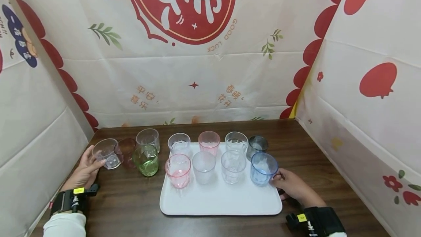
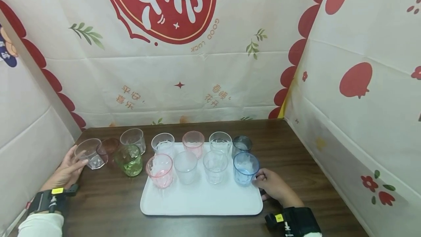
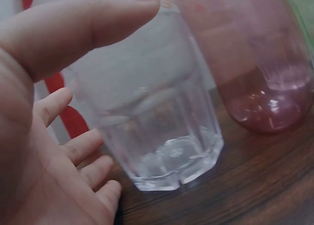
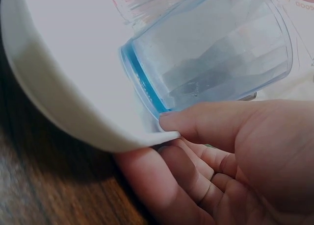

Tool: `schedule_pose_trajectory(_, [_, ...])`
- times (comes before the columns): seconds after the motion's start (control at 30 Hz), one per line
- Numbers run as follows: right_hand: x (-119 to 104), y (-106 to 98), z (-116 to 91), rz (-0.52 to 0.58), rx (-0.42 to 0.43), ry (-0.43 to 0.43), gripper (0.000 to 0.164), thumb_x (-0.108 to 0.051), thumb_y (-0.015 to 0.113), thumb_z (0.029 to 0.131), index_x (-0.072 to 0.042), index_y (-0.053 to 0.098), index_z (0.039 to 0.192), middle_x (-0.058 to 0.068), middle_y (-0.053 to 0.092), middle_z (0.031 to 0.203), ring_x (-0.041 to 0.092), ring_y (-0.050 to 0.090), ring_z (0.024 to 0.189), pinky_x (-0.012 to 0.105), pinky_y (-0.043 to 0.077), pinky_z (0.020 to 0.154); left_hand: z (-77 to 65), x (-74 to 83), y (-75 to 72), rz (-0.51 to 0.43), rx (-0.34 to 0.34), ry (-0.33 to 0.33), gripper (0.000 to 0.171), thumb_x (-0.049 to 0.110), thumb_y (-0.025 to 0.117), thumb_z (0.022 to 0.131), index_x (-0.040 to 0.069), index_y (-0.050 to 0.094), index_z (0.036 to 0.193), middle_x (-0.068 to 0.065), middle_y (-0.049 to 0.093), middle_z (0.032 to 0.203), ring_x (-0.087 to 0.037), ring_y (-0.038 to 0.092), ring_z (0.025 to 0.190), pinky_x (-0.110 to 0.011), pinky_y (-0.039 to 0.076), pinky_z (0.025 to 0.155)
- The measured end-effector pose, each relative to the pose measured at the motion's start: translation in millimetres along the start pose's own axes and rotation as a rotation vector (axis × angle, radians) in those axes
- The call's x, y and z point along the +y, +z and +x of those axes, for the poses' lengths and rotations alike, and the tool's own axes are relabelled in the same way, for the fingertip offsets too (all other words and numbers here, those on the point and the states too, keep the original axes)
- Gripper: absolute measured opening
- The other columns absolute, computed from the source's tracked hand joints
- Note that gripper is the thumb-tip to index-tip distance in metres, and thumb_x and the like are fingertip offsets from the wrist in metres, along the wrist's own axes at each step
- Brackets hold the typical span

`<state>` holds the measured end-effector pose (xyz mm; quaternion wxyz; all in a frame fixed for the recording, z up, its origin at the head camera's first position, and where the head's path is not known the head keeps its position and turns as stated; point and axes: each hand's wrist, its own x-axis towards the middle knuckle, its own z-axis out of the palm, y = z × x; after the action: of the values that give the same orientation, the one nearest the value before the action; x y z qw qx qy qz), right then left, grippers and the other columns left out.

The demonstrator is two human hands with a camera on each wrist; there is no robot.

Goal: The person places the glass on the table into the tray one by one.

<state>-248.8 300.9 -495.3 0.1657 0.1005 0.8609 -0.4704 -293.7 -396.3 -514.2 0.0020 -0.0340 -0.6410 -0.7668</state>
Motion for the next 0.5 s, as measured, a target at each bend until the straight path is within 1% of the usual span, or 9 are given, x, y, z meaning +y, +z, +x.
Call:
schedule_pose_trajectory(0.07, [0.0,0.7,-0.8,0.007,0.005,-0.005,0.034,-0.02,0.067,0.095,0.0,0.053,0.118,0.013,0.061,0.103,0.024,0.064,0.084,0.042,0.059,0.067,3.3,-0.3,3.4,0.016,0.01,-0.014,0.096,0.005,0.055,0.102,0.026,-0.021,0.158,-0.011,-0.015,0.165,-0.015,-0.006,0.152,-0.025,0.002,0.122])
schedule_pose_trajectory(0.13, [0.6,1.6,-1.2,0.008,0.01,-0.01,0.032,-0.02,0.067,0.095,0.0,0.053,0.117,0.013,0.061,0.101,0.024,0.064,0.083,0.042,0.059,0.066,5.6,-0.4,6.7,0.026,0.027,-0.027,0.099,0.005,0.057,0.101,0.026,-0.019,0.159,-0.011,-0.01,0.165,-0.016,-0.003,0.152,-0.025,0.003,0.122])
schedule_pose_trajectory(0.17, [0.8,2.1,-1.4,0.011,0.01,-0.012,0.032,-0.019,0.067,0.095,-0.001,0.053,0.116,0.013,0.061,0.101,0.024,0.064,0.083,0.042,0.059,0.066,6.6,-0.3,8.0,0.033,0.028,-0.03,0.099,0.004,0.058,0.1,0.026,-0.019,0.159,-0.01,-0.006,0.165,-0.017,-0.002,0.151,-0.025,0.003,0.122])
schedule_pose_trajectory(0.23, [1.1,2.7,-1.5,0.016,0.012,-0.013,0.031,-0.019,0.067,0.095,-0.001,0.053,0.115,0.013,0.061,0.101,0.024,0.064,0.083,0.042,0.059,0.066,8.6,-0.2,10.8,0.042,0.032,-0.024,0.099,0.004,0.06,0.099,0.024,-0.016,0.159,-0.009,0.007,0.161,-0.02,0.003,0.15,-0.024,0.006,0.121])
schedule_pose_trajectory(0.3, [1.4,2.8,-1.6,0.016,0.017,-0.009,0.03,-0.019,0.067,0.095,-0.001,0.053,0.115,0.013,0.061,0.101,0.024,0.063,0.084,0.041,0.058,0.066,10.7,-0.1,13.4,0.053,0.042,-0.016,0.098,0.003,0.062,0.098,0.024,-0.011,0.16,-0.003,0.02,0.153,-0.022,0.007,0.149,-0.022,0.011,0.118])
schedule_pose_trajectory(0.37, [1.3,2.4,-1.6,0.019,0.023,-0.006,0.029,-0.019,0.067,0.095,-0.001,0.054,0.115,0.013,0.06,0.101,0.024,0.063,0.085,0.041,0.058,0.066,13.1,0.4,15.8,0.062,0.053,-0.012,0.096,0.003,0.063,0.097,0.024,-0.006,0.159,0.001,0.028,0.147,-0.023,0.011,0.148,-0.02,0.014,0.117])
schedule_pose_trajectory(0.43, [1.5,2.4,-1.5,0.017,0.027,-0.006,0.029,-0.018,0.067,0.095,-0.002,0.054,0.114,0.013,0.06,0.101,0.024,0.063,0.085,0.041,0.058,0.066,14.5,1.1,17.7,0.079,0.067,-0.021,0.096,0.003,0.064,0.096,0.024,-0.004,0.16,0.0,0.029,0.146,-0.024,0.012,0.149,-0.02,0.013,0.118])
schedule_pose_trajectory(0.5, [1.7,2.6,-1.3,0.015,0.029,-0.006,0.029,-0.018,0.067,0.095,-0.002,0.054,0.114,0.013,0.06,0.101,0.024,0.063,0.085,0.041,0.058,0.066,15.0,1.5,18.5,0.106,0.078,-0.039,0.098,0.005,0.066,0.096,0.024,-0.006,0.161,-0.004,0.026,0.15,-0.024,0.011,0.149,-0.025,0.007,0.121])
